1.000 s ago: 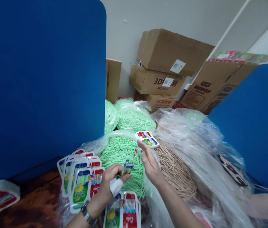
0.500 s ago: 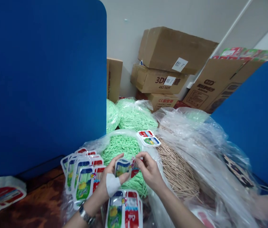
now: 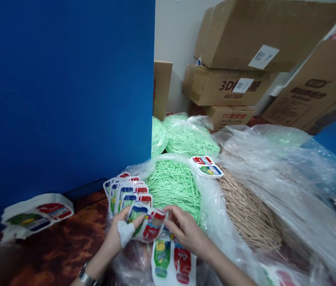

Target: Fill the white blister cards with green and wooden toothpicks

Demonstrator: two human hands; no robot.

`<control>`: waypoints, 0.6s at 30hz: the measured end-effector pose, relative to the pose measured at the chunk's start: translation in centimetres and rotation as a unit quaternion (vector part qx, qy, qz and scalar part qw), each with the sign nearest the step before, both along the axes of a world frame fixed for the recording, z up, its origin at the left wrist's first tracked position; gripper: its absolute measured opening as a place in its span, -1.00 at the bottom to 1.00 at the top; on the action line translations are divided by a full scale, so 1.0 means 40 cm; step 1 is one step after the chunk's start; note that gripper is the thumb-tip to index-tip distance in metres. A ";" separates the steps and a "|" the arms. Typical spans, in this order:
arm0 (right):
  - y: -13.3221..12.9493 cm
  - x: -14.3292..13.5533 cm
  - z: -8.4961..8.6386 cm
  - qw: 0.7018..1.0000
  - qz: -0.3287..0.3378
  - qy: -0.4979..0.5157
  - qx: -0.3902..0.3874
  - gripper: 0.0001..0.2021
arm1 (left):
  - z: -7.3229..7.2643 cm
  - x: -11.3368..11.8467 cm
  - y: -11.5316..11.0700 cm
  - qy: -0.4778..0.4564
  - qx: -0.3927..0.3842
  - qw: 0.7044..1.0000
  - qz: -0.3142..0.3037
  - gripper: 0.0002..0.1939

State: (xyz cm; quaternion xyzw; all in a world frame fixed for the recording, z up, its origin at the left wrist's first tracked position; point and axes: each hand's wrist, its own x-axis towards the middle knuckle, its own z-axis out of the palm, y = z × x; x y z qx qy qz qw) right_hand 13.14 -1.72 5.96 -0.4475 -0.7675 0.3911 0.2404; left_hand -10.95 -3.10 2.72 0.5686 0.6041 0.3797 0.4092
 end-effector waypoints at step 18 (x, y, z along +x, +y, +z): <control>0.006 0.102 -0.089 0.923 -0.009 -0.383 -0.027 -0.86 | -0.120 -0.075 0.027 0.360 0.153 0.910 0.139 -0.42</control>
